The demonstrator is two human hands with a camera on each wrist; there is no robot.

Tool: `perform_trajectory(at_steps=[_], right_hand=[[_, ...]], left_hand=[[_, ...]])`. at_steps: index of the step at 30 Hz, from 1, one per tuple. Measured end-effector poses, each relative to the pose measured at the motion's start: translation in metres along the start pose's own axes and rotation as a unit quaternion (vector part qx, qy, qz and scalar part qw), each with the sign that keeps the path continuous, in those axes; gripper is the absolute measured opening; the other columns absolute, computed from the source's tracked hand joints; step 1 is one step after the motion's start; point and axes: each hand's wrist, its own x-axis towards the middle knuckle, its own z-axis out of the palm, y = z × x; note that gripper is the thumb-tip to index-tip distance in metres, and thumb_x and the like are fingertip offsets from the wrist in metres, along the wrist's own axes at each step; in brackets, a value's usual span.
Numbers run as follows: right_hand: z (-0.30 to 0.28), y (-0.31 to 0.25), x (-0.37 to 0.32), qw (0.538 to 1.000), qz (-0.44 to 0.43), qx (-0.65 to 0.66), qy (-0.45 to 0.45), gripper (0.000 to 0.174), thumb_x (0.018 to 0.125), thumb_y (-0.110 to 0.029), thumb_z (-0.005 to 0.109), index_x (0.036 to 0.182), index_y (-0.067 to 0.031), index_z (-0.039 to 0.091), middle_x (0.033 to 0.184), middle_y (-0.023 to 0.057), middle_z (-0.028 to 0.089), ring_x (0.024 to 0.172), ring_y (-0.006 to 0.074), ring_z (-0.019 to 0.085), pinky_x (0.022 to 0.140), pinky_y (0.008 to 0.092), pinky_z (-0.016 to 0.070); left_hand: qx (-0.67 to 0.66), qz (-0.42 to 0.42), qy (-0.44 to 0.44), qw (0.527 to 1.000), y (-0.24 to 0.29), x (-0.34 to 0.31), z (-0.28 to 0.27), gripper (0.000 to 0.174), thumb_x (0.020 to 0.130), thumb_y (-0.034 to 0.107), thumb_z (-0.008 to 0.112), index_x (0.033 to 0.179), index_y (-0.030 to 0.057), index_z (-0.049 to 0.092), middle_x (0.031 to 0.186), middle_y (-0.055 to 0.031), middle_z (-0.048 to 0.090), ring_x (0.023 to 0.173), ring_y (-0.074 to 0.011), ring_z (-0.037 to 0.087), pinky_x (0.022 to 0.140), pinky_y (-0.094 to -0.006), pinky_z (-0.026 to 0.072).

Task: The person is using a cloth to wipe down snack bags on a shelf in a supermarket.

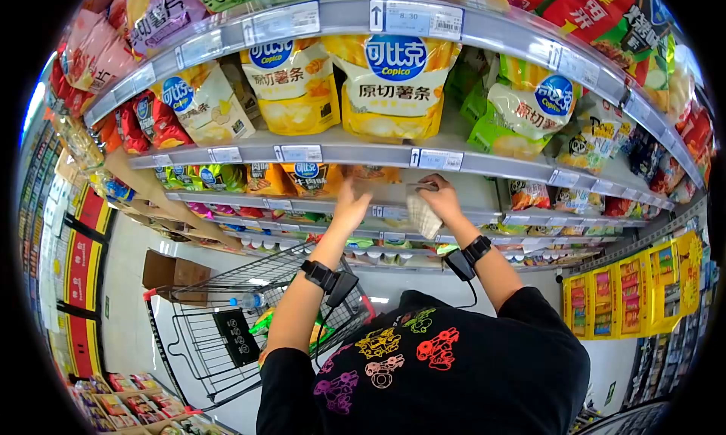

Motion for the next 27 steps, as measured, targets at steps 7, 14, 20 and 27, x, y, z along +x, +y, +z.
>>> perform_trajectory(at_steps=[7,14,20,27], right_hand=[[-0.001,-0.015,0.071,0.965,-0.154,-0.108,-0.182,0.049,0.075,-0.034,0.065,0.113,-0.0050,0.053,0.115,0.0119,0.054,0.104,0.0261,0.051,0.091,0.0323,0.0382],[-0.036,-0.002,0.072,0.930,-0.201,-0.206,-0.229,0.050,0.076,-0.034,0.064,0.115,-0.0048,0.053,0.116,0.0115,0.054,0.105,0.0252,0.050,0.092,0.0317,0.0377],[-0.056,-0.001,0.078,0.934,-0.208,-0.201,-0.211,0.050,0.077,-0.034,0.063,0.116,-0.0046,0.052,0.116,0.0112,0.054,0.105,0.0244,0.050,0.092,0.0312,0.0372],[-0.075,-0.013,0.062,0.952,-0.199,-0.162,-0.168,0.050,0.078,-0.035,0.062,0.117,-0.0044,0.051,0.117,0.0109,0.054,0.106,0.0234,0.050,0.092,0.0306,0.0366]], left_hand=[[0.066,0.005,0.168,0.983,-0.029,0.053,0.047,0.073,0.068,0.023,0.069,0.125,-0.0026,0.032,0.124,-0.0229,0.040,0.116,-0.0330,0.039,0.099,-0.0372,0.0302],[0.236,0.066,0.157,0.957,-0.134,0.094,0.061,0.057,0.071,0.035,0.065,0.116,0.0029,0.050,0.120,-0.0208,0.048,0.114,-0.0337,0.044,0.097,-0.0373,0.0341],[0.124,0.063,0.164,0.977,-0.125,0.088,0.064,0.053,0.067,0.030,0.068,0.112,0.0056,0.053,0.112,-0.0199,0.053,0.106,-0.0345,0.049,0.091,-0.0393,0.0398],[0.206,-0.002,0.146,0.968,-0.040,0.052,0.080,0.067,0.065,0.037,0.065,0.123,0.0097,0.044,0.123,-0.0238,0.041,0.111,-0.0388,0.043,0.092,-0.0472,0.0362]])
